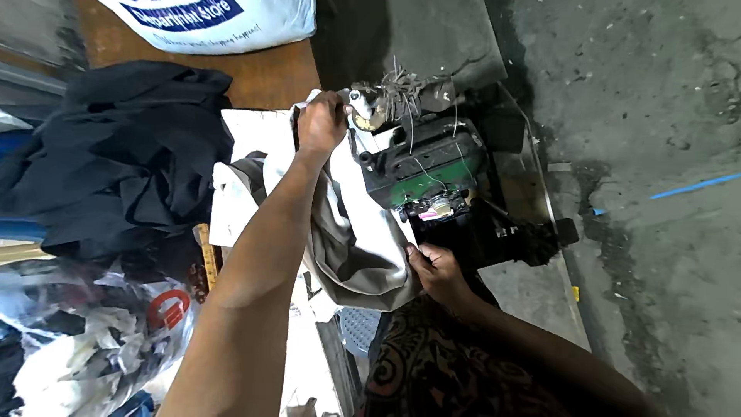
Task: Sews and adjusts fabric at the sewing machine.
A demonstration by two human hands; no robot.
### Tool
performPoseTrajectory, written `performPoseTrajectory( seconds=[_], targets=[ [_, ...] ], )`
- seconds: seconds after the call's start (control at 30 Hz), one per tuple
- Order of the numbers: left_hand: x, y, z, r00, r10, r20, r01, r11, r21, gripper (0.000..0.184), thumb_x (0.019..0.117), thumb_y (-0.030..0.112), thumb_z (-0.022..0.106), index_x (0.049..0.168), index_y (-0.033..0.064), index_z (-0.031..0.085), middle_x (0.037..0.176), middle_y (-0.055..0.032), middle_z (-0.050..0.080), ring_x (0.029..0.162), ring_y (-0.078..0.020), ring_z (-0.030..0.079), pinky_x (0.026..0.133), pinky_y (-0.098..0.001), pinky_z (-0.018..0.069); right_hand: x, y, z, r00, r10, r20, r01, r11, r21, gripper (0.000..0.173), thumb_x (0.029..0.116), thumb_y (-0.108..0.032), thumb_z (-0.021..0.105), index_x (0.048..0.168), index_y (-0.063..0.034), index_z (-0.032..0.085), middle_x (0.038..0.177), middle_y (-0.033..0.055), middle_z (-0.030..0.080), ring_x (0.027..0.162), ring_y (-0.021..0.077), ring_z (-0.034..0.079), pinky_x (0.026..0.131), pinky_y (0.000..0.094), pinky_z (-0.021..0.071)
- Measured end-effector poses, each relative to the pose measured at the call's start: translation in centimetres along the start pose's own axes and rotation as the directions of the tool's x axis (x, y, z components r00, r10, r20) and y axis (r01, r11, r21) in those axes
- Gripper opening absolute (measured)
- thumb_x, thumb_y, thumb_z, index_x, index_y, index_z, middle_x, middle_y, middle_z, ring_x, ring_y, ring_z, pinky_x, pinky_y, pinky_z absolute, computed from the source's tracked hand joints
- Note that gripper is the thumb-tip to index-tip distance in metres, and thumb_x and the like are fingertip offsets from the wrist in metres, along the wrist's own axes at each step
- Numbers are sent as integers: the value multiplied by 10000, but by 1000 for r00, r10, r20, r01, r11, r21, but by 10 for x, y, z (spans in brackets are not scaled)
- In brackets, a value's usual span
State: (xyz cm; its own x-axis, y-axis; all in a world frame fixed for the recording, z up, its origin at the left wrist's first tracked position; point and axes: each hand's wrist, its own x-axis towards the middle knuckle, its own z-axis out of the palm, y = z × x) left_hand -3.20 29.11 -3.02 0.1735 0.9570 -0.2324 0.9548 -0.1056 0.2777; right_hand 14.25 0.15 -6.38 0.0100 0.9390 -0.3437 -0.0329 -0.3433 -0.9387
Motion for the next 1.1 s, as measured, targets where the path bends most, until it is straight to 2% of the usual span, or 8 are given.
performPoseTrajectory(
  seconds=[0.17,0.67,0.83,0.9,0.93,1.0,1.03,1.1],
  targets=[
    [3,0,1,1000,-19,-12,19,1000,7,288,1026,199,590,1163,-44,659,1180,-276,665,1131,-467,635,960,-666,456,0,-10,-1,994,109,5,-109,994,3,346,1022,-189,589,703,-58,620,608,-59,524,548,-25,480,533,165,417],
    [16,-11,3,998,-68,-20,69,994,80,353,1065,269,527,1218,-24,649,1224,-293,656,1171,-494,621,983,-682,438,-5,-14,-2,987,156,20,-156,987,-25,337,1022,-200,603,719,-56,633,615,-62,527,556,-29,479,544,164,416],
    [33,-30,3,999,-13,-46,15,999,51,401,1084,329,495,1274,7,639,1240,-287,655,1178,-491,622,990,-690,445,-1,-16,-1,987,161,14,-161,986,-34,383,1025,-252,605,682,-81,602,585,-65,492,522,-9,454,507,184,393],
    [30,-33,-5,992,-64,-109,58,997,-59,384,1066,313,523,1267,7,641,1215,-274,667,1152,-450,645,995,-650,473,-3,-13,-1,990,139,-1,-139,990,-21,398,1019,-251,611,656,-88,594,568,-69,481,507,-8,444,496,188,388],
    [19,-30,-17,981,-106,-164,80,984,-157,368,1049,258,541,1286,-13,619,1240,-257,657,1155,-397,650,1025,-580,490,-3,-12,-1,991,132,-5,-133,991,-20,403,1014,-252,614,646,-91,593,564,-71,482,506,-8,444,495,192,389],
    [-40,-9,-50,932,-122,-342,17,956,-294,383,1055,232,513,1304,-50,586,1228,-242,652,1093,-317,668,976,-481,532,-1,-14,-1,992,128,-12,-128,991,-33,415,1009,-265,611,632,-93,586,565,-69,486,515,-4,450,507,205,397],
    [-83,8,-58,895,-61,-442,-87,948,-307,377,1071,250,493,1259,-59,600,1166,-220,661,1030,-274,669,907,-437,549,3,-16,0,990,138,-21,-139,989,-43,426,1007,-273,611,623,-92,579,563,-66,484,517,-1,453,510,213,398],
    [-182,41,-33,843,123,-523,-318,899,-301,314,1036,280,526,1039,-9,649,1008,-126,675,932,-191,657,820,-382,554,5,-22,2,979,205,-23,-206,977,-65,407,1003,-277,622,648,-77,606,589,-57,517,546,5,484,540,232,427]
  ],
)
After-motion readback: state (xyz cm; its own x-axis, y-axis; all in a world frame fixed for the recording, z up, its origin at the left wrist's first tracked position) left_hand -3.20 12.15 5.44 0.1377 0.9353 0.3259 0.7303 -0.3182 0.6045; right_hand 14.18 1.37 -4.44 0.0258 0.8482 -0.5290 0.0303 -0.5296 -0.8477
